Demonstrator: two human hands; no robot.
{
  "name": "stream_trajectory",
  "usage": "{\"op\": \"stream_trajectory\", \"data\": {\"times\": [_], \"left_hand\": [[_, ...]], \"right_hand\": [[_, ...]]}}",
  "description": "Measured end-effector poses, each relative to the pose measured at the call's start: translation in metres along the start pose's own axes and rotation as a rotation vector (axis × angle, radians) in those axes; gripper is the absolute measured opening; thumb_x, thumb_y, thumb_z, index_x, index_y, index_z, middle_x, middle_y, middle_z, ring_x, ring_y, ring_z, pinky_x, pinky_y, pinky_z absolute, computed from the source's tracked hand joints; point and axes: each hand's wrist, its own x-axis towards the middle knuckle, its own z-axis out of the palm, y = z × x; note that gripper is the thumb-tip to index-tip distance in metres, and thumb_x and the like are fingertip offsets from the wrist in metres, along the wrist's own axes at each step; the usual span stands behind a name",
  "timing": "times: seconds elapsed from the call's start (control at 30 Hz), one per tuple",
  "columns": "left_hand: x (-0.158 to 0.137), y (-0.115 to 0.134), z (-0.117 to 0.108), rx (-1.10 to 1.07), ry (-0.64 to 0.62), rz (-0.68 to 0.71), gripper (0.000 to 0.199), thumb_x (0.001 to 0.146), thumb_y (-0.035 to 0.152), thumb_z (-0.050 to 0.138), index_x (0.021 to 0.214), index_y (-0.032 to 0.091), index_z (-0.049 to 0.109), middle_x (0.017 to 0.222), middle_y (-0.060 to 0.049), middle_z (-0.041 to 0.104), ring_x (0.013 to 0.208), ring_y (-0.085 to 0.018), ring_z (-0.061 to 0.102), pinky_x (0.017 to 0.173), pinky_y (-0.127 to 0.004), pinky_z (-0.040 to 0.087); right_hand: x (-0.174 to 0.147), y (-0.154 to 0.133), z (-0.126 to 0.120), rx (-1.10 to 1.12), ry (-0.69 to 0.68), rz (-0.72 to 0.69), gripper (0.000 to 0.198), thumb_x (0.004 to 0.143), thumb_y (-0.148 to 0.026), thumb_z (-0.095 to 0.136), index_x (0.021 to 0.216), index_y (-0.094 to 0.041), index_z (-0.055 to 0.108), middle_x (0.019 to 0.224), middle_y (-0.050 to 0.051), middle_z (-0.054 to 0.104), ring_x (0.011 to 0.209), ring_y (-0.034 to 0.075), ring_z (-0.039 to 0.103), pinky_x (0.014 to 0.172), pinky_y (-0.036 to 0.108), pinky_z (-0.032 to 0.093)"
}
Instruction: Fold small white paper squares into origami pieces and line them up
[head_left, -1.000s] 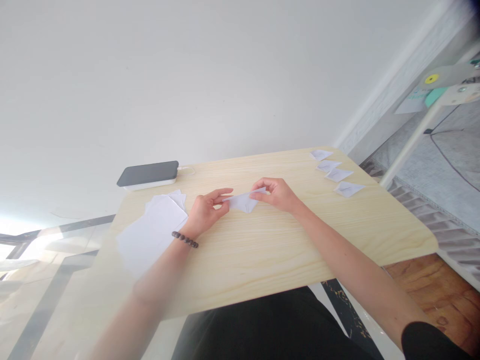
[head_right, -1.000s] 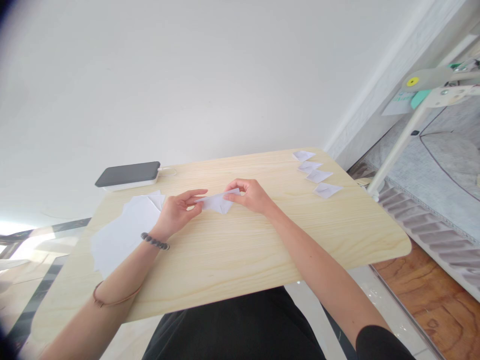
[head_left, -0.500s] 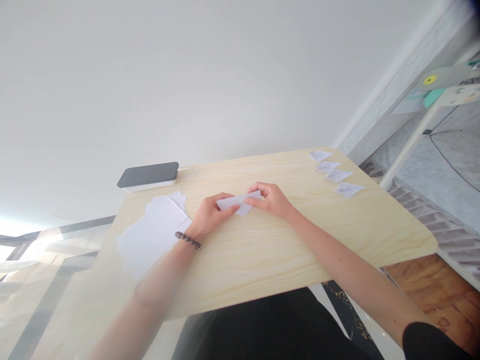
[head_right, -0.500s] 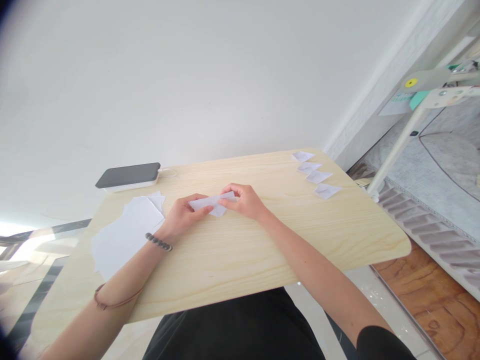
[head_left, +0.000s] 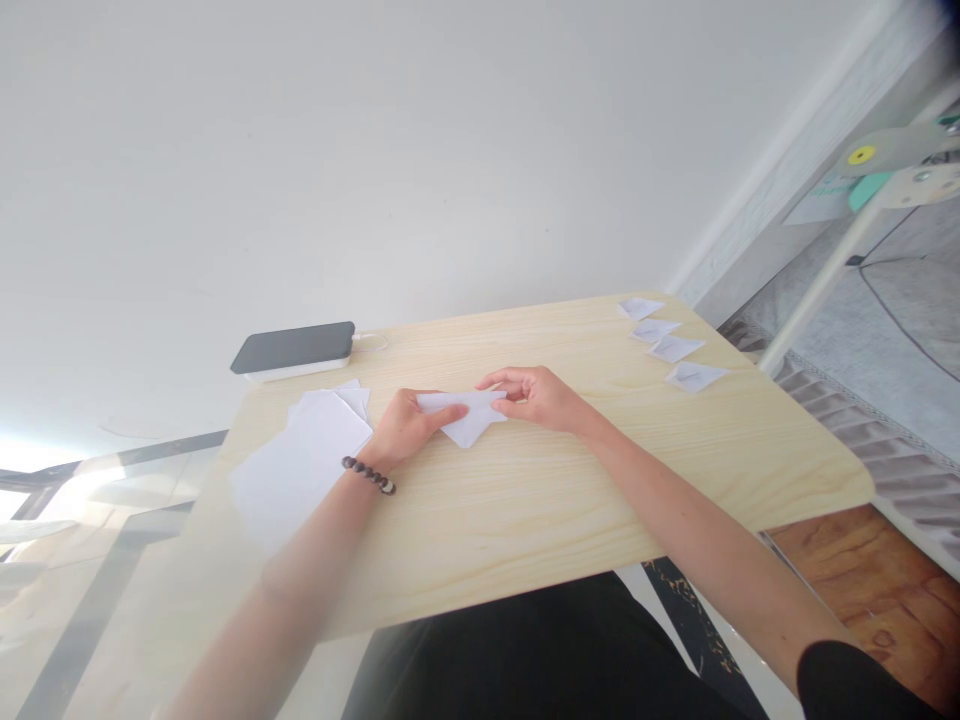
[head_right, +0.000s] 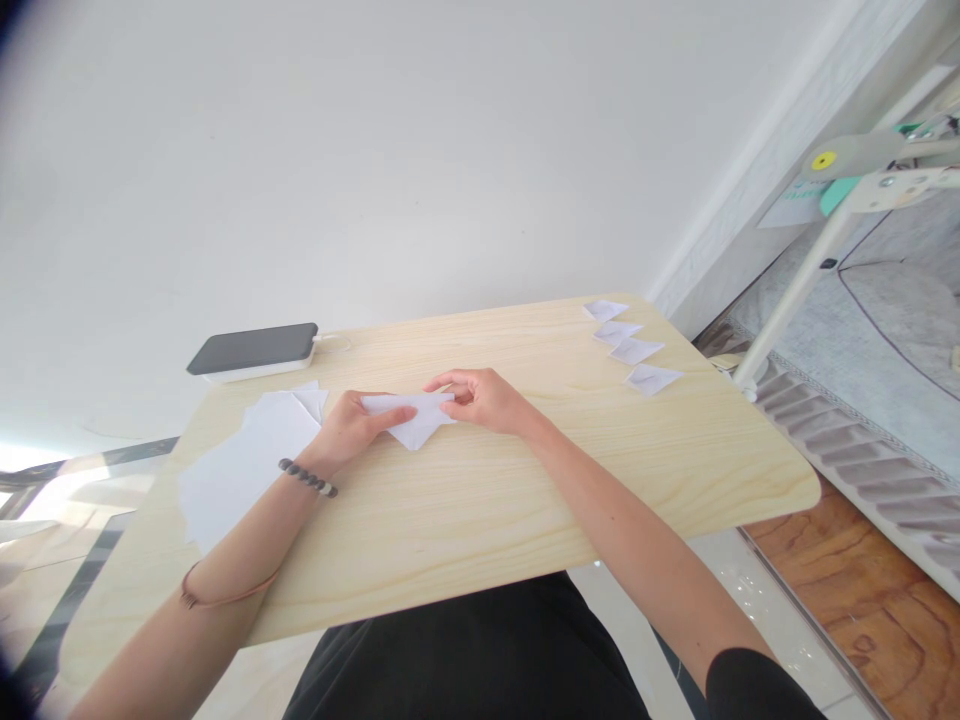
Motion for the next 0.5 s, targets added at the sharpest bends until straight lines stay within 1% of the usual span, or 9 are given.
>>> {"op": "stream_trajectory", "data": {"times": [0.07,0.17,0.23,0.3,0.4,0.5], "left_hand": [[0.001,-0.001,0.000,-0.044,-0.013,-0.005,0.031,0.063,0.042,0.066,0.068,0.012,0.065,0.061,-0.001,0.061,0.053,-0.011,0.049,0.048,-0.021,0.035],[0.001,-0.003,-0.001,-0.105,-0.028,-0.018,0.028,0.062,0.039,0.068,0.067,0.011,0.064,0.064,-0.002,0.062,0.056,-0.011,0.051,0.050,-0.021,0.037],[0.002,-0.004,-0.001,-0.116,-0.028,-0.023,0.028,0.062,0.038,0.068,0.067,0.011,0.065,0.066,-0.003,0.064,0.058,-0.012,0.053,0.051,-0.021,0.038],[0.002,-0.004,-0.002,-0.109,-0.019,-0.023,0.028,0.063,0.039,0.068,0.069,0.012,0.065,0.070,-0.004,0.065,0.061,-0.014,0.055,0.053,-0.022,0.040],[0.002,-0.003,-0.001,-0.076,0.009,-0.023,0.030,0.064,0.040,0.067,0.073,0.012,0.066,0.073,-0.005,0.066,0.062,-0.015,0.056,0.054,-0.023,0.041],[0.001,-0.002,0.002,-0.048,0.026,-0.003,0.031,0.065,0.041,0.065,0.077,0.013,0.065,0.077,-0.005,0.067,0.066,-0.016,0.058,0.056,-0.024,0.043]], "right_hand": [[-0.001,0.000,-0.003,0.055,-0.052,0.009,0.039,0.074,-0.022,0.054,0.113,-0.017,0.053,0.075,0.001,0.065,0.063,0.010,0.057,0.058,0.022,0.044],[-0.001,0.000,-0.007,0.120,-0.108,0.016,0.048,0.073,-0.019,0.055,0.121,-0.017,0.048,0.084,0.004,0.067,0.070,0.011,0.060,0.066,0.025,0.046],[-0.001,0.001,-0.011,0.147,-0.135,0.022,0.053,0.072,-0.017,0.055,0.124,-0.016,0.044,0.090,0.005,0.067,0.075,0.012,0.061,0.071,0.027,0.047],[-0.002,0.002,-0.014,0.168,-0.149,0.024,0.056,0.072,-0.016,0.055,0.126,-0.016,0.042,0.091,0.005,0.067,0.078,0.013,0.061,0.076,0.029,0.047],[-0.002,0.005,-0.014,0.214,-0.156,0.038,0.055,0.073,-0.017,0.054,0.126,-0.015,0.041,0.086,0.003,0.068,0.080,0.013,0.062,0.081,0.033,0.046],[0.000,0.005,-0.006,0.261,-0.142,0.084,0.046,0.075,-0.025,0.056,0.118,-0.012,0.049,0.093,0.007,0.066,0.081,0.016,0.063,0.079,0.034,0.049]]}}
